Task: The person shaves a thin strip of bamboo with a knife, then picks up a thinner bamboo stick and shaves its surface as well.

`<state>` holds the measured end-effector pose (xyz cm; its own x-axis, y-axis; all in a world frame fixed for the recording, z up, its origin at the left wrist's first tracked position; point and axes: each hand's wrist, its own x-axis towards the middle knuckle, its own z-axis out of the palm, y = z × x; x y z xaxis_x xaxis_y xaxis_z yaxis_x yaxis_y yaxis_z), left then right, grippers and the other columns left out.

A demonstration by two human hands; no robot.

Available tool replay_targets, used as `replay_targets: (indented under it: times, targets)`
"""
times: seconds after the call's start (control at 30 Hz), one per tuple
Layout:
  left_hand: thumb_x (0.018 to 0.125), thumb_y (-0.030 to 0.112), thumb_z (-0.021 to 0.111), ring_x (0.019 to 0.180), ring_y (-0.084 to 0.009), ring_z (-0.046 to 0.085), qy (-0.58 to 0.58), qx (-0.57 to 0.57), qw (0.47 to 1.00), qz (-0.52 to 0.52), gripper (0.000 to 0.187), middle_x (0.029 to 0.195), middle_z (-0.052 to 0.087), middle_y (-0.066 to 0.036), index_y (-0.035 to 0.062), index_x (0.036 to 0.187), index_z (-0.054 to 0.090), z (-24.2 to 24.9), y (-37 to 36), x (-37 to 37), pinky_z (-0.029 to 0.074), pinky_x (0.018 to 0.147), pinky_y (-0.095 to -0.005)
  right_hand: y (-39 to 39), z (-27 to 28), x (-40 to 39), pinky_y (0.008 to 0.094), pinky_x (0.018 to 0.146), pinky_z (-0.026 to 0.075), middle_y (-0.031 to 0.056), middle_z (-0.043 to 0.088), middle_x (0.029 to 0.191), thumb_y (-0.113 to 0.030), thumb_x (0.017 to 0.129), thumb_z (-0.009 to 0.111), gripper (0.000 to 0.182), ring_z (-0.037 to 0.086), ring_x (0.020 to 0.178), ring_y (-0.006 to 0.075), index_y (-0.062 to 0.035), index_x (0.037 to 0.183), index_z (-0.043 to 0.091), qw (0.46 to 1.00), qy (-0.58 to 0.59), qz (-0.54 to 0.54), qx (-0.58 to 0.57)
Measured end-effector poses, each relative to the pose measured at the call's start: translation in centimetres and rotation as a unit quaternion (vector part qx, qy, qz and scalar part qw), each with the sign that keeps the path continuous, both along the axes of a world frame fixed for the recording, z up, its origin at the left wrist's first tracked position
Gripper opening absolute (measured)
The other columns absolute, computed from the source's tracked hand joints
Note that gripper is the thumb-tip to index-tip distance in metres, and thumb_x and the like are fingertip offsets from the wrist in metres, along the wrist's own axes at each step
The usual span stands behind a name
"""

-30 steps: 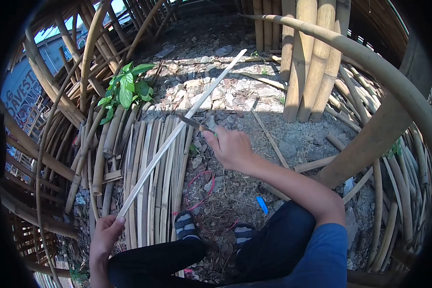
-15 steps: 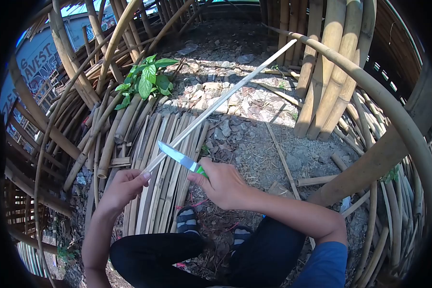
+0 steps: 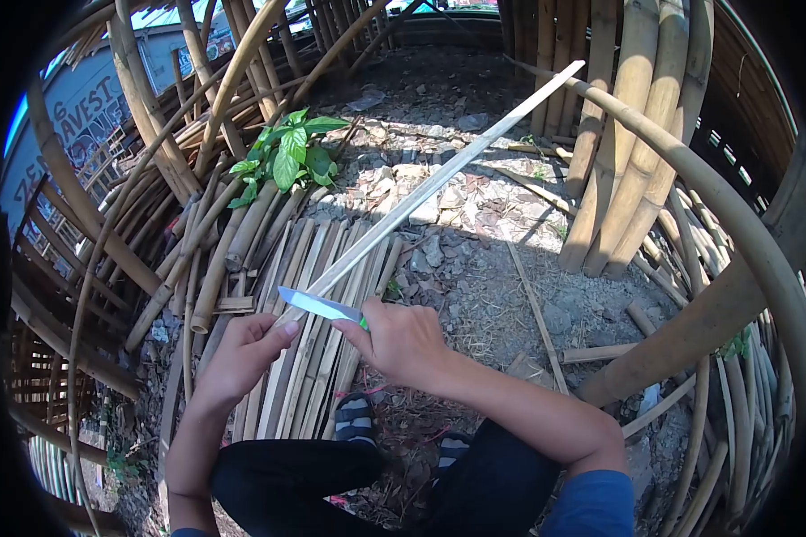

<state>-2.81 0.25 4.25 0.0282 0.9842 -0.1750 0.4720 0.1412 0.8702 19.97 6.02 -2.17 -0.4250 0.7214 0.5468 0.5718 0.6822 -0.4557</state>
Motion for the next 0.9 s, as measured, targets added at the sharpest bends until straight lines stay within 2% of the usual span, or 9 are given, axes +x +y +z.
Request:
replay_targets:
  times: [0.17,0.27,0.33,0.47,0.53,0.63,0.77,0.83,0.9]
  targets:
    - [0.098,0.033,0.064,0.062,-0.0005,0.037,-0.032,0.016,0.999,0.004,0.034,0.067,0.049,0.008,0.0023,0.083,0.065,-0.2,-0.3,-0.2,0.029,0.055,-0.0222,1.0,0.1,0.5,0.0447,0.041,0.044,0.0131,0.058,0.052,-0.046,0.098,0.056,0.048,0.059,0.042,0.0308,-0.0043,0.073,0.057,0.998,-0.028,-0.017,0.056]
    - [0.098,0.033,0.064,0.061,-0.0006,0.037,-0.005,0.0,1.0,0.018,0.035,0.066,0.049,0.008,0.0025,0.081,0.065,-0.1,-0.5,-0.5,0.029,0.054,-0.0224,1.9,-0.3,1.2,0.0467,0.044,0.045,0.0148,0.058,0.054,-0.047,0.1,0.052,0.051,0.06,0.045,0.0341,-0.0038,0.073,0.057,0.996,-0.021,-0.03,0.084]
    - [0.098,0.033,0.064,0.06,-0.0008,0.037,-0.011,0.007,1.0,0.02,0.035,0.066,0.049,0.008,0.0025,0.081,0.065,-0.8,-0.7,-1.7,0.028,0.054,-0.0225,3.5,0.4,2.8,0.049,0.049,0.045,0.0171,0.057,0.054,-0.047,0.101,0.048,0.054,0.06,0.05,0.0383,-0.0028,0.072,0.057,0.993,0.027,-0.112,-0.022]
    - [0.098,0.033,0.064,0.058,-0.0009,0.036,-0.031,-0.004,0.999,0.026,0.035,0.064,0.048,0.008,0.0032,0.08,0.064,-0.9,-1.2,-1.8,0.027,0.053,-0.0227,4.5,0.6,5.0,0.0507,0.052,0.045,0.019,0.056,0.054,-0.047,0.103,0.044,0.056,0.06,0.053,0.0413,-0.0021,0.071,0.056,0.98,0.021,-0.191,-0.043]
    - [0.097,0.033,0.065,0.056,-0.0008,0.035,-0.044,-0.011,0.999,0.016,0.035,0.062,0.046,0.009,0.0043,0.078,0.063,-1.0,-1.1,-1.6,0.025,0.051,-0.0228,2.6,0.7,3.9,0.0501,0.05,0.045,0.0184,0.056,0.054,-0.046,0.103,0.045,0.055,0.06,0.052,0.0402,-0.0024,0.071,0.056,0.989,0.046,-0.127,-0.051]
    - [0.096,0.035,0.066,0.054,-0.0007,0.033,-0.033,-0.026,0.999,0.014,0.036,0.06,0.045,0.009,0.0049,0.077,0.062,-0.6,-1.2,-0.9,0.023,0.049,-0.0225,-0.7,0.3,1.4,0.0446,0.044,0.042,0.015,0.054,0.054,-0.042,0.101,0.052,0.048,0.058,0.046,0.035,-0.004,0.07,0.056,1.0,0.0,0.019,-0.003]
    - [0.096,0.037,0.065,0.051,-0.0007,0.032,-0.066,-0.024,0.998,-0.005,0.037,0.058,0.044,0.009,0.0056,0.078,0.062,-0.5,-1.7,-0.8,0.022,0.047,-0.0223,-1.0,-0.5,0.6,0.042,0.04,0.041,0.0136,0.055,0.054,-0.043,0.1,0.054,0.049,0.057,0.042,0.0316,-0.0051,0.069,0.055,0.999,-0.019,0.042,0.021]
    - [0.097,0.038,0.065,0.05,-0.0006,0.032,-0.069,-0.022,0.997,-0.011,0.037,0.058,0.043,0.009,0.0057,0.079,0.062,-0.1,-1.6,-0.9,0.022,0.046,-0.0221,0.1,-0.2,1.4,0.0427,0.041,0.041,0.0135,0.055,0.053,-0.044,0.1,0.053,0.05,0.057,0.043,0.0318,-0.0047,0.069,0.055,0.998,-0.01,-0.002,0.06]
    - [0.098,0.033,0.063,0.058,-0.0016,0.034,-0.1,-0.032,0.994,0.01,0.036,0.062,0.046,0.008,0.0035,0.077,0.062,0.6,-2.0,-1.3,0.026,0.052,-0.0235,1.6,0.2,2.9,0.0453,0.045,0.043,0.0156,0.055,0.054,-0.045,0.1,0.052,0.052,0.058,0.047,0.0351,-0.0037,0.07,0.055,0.995,-0.019,-0.068,0.065]
